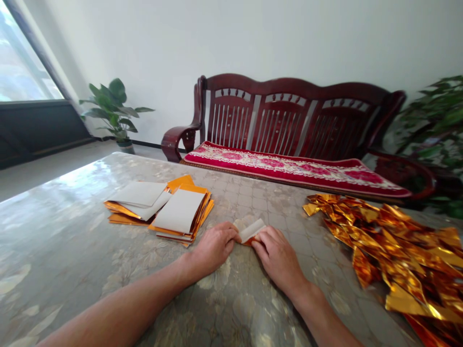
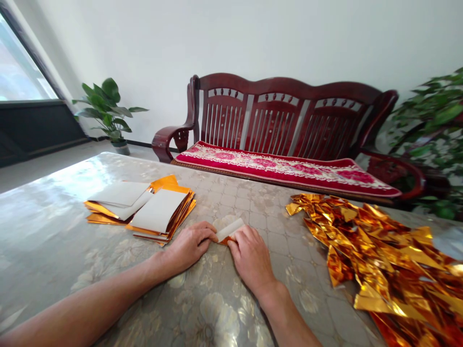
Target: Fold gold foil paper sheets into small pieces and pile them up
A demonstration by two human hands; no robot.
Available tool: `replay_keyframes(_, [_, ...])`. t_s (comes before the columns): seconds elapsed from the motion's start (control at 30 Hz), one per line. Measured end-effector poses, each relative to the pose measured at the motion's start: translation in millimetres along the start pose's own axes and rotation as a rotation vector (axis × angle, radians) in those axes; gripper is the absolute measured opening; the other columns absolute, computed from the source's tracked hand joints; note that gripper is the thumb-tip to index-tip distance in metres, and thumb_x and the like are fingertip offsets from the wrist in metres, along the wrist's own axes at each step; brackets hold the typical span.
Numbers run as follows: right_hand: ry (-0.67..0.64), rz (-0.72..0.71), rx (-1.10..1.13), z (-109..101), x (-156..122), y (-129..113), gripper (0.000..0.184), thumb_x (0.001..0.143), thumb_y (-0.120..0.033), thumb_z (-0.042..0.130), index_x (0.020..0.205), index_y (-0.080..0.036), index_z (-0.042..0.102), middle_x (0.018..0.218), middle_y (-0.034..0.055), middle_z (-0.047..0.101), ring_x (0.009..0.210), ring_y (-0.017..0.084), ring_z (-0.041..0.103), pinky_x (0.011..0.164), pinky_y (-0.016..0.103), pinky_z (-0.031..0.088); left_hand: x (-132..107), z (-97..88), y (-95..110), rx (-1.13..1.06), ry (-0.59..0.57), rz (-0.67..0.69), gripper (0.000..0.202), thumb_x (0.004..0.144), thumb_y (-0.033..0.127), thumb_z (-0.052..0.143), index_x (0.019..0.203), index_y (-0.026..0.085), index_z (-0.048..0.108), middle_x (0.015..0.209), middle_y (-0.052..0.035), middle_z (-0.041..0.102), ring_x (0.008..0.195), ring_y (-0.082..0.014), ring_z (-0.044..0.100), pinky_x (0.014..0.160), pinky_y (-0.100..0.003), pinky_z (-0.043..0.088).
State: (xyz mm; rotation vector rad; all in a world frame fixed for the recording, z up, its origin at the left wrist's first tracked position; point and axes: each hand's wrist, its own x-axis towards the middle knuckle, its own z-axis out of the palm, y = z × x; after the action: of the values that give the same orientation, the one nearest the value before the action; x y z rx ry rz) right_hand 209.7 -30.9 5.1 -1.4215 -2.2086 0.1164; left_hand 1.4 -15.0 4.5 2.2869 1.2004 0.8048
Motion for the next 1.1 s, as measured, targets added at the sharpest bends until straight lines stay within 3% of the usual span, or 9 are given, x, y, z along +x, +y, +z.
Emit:
replay_keyframes(0.4, [0.014,0.114,-0.054,3.1,3.1,-3.8,0.019,0.089,-0.025,0.059,0.071,-0.023,0.053,0.084,0.0014,0.059,0.086,0.020,0.055,0.073,0.031,0.040,0.4,2.1,-1.9,-0.022,0.019,-0.019,0.031,0.082,0.002,0.051,0.088,0.021,0.074,0.100,-0.0023,0.070,0.094,-0.0160,0.065,0.088,-0.025,0.047])
replay_keyframes(0.7, [-0.004,0.133,-0.068,2.7,4.8,-6.5,0.019,0.090,-0.026,0.058,0.072,-0.023,0.053,0.085,0.0018,0.059,0.086,0.020,0.054,0.073,0.030,0.038,3.1,0.9,8.1,0.025,0.009,-0.072,0.011,0.083,0.015,0.062,0.079,0.021,0.071,0.095,0.0000,0.069,0.090,-0.0147,0.064,0.081,-0.023,0.045])
replay_keyframes(1.1, [0.002,0.129,-0.061,2.9,3.6,-6.1,0.018,0.090,-0.024,0.057,0.073,-0.023,0.053,0.085,0.0017,0.059,0.087,0.020,0.053,0.074,0.030,0.038,6.0,5.9,12.1,0.128,0.000,-0.148,0.013,0.088,0.024,0.060,0.077,0.021,0.067,0.091,0.0008,0.067,0.087,-0.0145,0.064,0.077,-0.023,0.043])
